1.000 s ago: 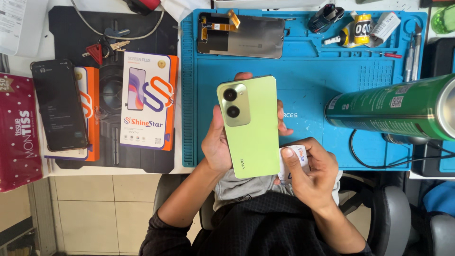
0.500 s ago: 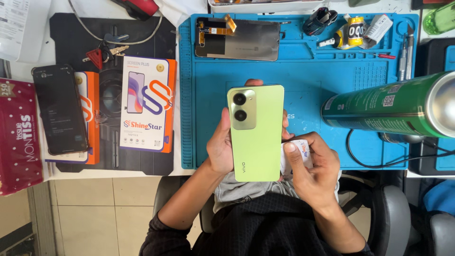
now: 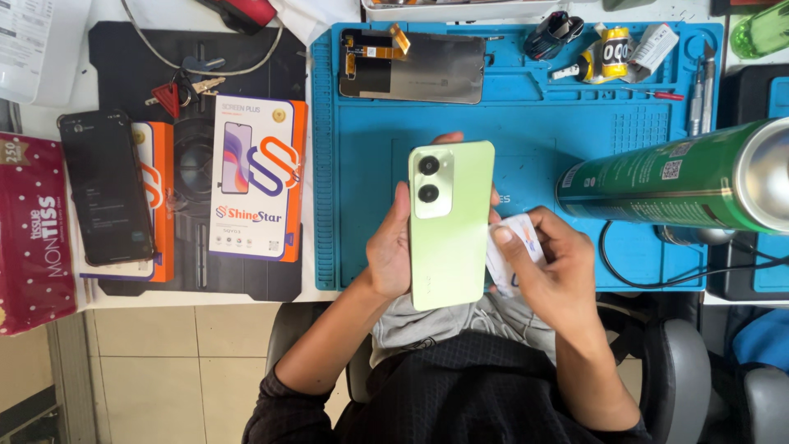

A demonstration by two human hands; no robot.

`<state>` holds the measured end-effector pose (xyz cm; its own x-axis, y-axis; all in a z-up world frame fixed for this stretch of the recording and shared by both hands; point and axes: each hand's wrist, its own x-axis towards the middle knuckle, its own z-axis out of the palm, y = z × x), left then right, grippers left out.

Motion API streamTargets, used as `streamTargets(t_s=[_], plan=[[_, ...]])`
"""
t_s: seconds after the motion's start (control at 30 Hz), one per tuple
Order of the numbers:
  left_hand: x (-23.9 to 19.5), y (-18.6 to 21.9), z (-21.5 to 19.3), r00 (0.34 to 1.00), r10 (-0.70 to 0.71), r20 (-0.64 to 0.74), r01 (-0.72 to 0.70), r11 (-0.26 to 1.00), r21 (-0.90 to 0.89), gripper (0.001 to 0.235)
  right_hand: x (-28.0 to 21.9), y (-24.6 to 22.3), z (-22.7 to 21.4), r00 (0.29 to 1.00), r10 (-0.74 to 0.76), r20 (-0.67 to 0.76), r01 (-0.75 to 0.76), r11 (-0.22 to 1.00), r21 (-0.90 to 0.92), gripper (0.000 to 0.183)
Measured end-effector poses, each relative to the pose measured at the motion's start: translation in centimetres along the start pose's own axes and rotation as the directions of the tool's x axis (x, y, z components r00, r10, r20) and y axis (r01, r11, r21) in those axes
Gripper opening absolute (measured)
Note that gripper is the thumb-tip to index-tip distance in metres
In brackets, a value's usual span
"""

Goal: The person cleans the edges of a green smartphone with a card and compressed air, then uses a screwdriver to remove screws from the internal frame of a disassembled phone. The person handles the phone, card, spray can, and screwdriver throughout the sequence.

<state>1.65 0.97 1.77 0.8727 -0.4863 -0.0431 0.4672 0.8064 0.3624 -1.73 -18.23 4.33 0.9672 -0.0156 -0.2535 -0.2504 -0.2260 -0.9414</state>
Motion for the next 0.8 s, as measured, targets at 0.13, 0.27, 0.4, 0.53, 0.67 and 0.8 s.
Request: streamTargets(t_s=[0.13, 0.27, 0.4, 0.53, 0.67, 0.8], plan=[[0.1, -0.2, 0.5, 0.992, 0.116, -0.051, -0.098, 0.958, 0.269, 0.078, 0.1, -0.7, 0.5, 1.000, 0.007, 0.012, -0.006, 0.998, -0.055, 0.022], [-0.9, 0.0, 1.2, 0.987, 0.124, -0.102, -0.081, 0.933, 0.350, 0.076, -0.6, -1.9, 0.6, 0.997, -0.039, -0.068, 0.024, 0.979, -0.202, 0.038], [-1.1, 0.5, 1.7, 0.986, 0.141, -0.084, -0.109, 0.945, 0.309, 0.076, -2.9, -2.8, -0.4, 0.937, -0.322, -0.135, 0.237, 0.871, -0.429, 0.035], [-1.3, 0.3, 2.1, 0.982, 0.171, -0.082, -0.126, 0.912, 0.389, 0.077, -4.2, -2.4, -3.4, 0.762, -0.609, -0.219, 0.430, 0.730, -0.531, 0.045], [-1.5, -0.3, 2.3, 0.984, 0.153, -0.096, -0.108, 0.925, 0.364, 0.080, -1.9, -0.8, -7.2, 0.716, -0.653, -0.245, 0.508, 0.729, -0.459, 0.056], [-0.7, -0.6, 1.8, 0.988, 0.150, -0.043, -0.143, 0.981, 0.128, 0.078, 0.7, -0.7, -8.9, 0.735, -0.649, -0.194, 0.553, 0.740, -0.382, 0.068]])
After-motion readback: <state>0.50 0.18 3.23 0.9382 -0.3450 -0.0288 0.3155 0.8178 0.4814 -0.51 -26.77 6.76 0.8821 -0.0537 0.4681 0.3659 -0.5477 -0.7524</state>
